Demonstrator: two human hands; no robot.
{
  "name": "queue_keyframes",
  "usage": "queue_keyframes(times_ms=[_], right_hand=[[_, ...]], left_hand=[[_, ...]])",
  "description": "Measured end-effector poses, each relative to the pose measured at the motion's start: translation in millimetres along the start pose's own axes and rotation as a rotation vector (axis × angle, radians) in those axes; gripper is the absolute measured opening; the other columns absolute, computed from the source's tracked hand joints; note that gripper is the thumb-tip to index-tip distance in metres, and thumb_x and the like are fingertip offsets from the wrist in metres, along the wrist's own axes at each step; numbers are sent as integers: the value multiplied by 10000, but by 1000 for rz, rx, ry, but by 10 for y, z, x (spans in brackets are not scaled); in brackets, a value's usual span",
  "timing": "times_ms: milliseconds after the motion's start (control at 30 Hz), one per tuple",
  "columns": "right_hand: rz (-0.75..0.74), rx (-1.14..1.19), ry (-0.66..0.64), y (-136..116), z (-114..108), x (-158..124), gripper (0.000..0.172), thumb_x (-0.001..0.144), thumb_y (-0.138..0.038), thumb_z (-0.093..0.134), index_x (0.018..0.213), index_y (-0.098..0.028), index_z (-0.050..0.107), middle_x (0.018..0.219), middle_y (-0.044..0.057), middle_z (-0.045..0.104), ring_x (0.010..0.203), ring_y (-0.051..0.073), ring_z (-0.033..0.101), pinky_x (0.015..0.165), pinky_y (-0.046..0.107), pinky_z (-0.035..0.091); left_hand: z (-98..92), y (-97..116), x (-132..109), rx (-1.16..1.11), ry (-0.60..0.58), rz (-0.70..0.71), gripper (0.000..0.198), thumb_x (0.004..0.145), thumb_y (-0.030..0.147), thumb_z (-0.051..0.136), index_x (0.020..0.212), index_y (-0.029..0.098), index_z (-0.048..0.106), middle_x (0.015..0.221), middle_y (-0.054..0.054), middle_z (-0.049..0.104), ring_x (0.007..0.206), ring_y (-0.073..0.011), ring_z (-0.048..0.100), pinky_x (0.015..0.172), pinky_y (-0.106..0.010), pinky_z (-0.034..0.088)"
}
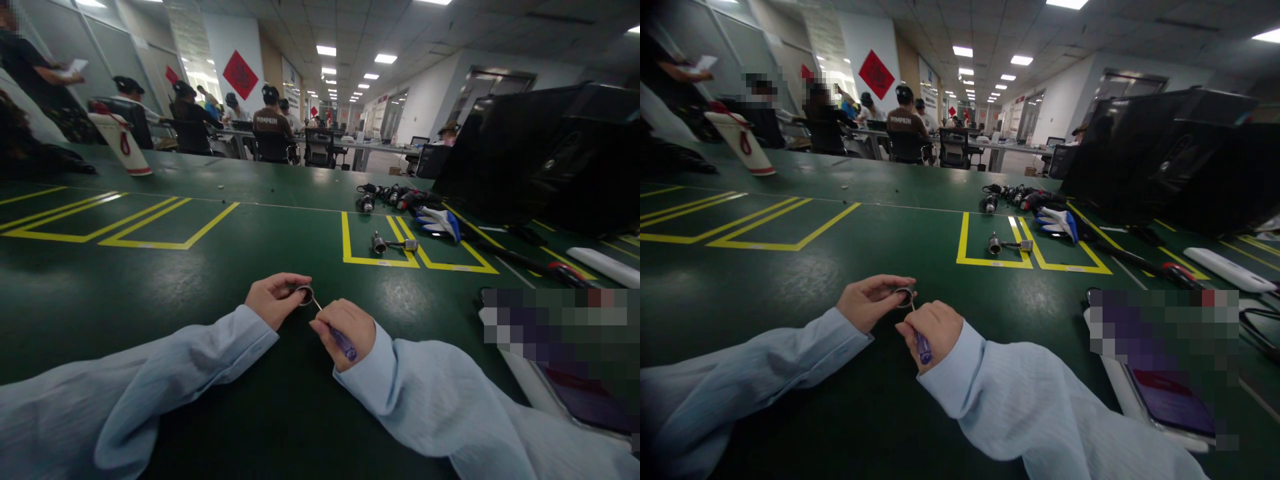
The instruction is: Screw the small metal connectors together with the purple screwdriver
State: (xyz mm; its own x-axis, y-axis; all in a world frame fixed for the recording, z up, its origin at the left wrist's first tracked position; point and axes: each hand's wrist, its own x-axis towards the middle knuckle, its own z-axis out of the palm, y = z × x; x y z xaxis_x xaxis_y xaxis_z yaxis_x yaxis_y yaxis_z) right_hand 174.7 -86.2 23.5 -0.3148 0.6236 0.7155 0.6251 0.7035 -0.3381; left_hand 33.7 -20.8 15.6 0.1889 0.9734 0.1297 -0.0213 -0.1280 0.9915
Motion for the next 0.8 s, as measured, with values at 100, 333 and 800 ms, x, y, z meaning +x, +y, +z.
queue_keyframes(times_ms=[100,333,800], right_hand=[[15,9,-33,-14,-12,7,246,818,-185,410,642,-113,567,585,79,589,537,141,501,525,253,407],[26,21,-35,-1,8,8,236,815,-188,413,651,-117,566,602,80,598,556,145,520,544,253,416],[728,856,-205,49,-274,189,445,768,-356,435,358,-192,383,286,-62,315,260,51,278,296,204,195]], left_hand=[[-5,4,-3,31,9,4,238,571,167,663,805,123,661,705,-40,699,674,-174,660,691,-285,542],[10,6,-21,30,11,31,212,572,166,657,780,124,669,812,-58,700,703,-173,659,718,-281,538],[-20,-23,39,25,-29,-5,219,539,164,676,751,117,654,840,-61,694,746,-170,653,754,-294,524]])
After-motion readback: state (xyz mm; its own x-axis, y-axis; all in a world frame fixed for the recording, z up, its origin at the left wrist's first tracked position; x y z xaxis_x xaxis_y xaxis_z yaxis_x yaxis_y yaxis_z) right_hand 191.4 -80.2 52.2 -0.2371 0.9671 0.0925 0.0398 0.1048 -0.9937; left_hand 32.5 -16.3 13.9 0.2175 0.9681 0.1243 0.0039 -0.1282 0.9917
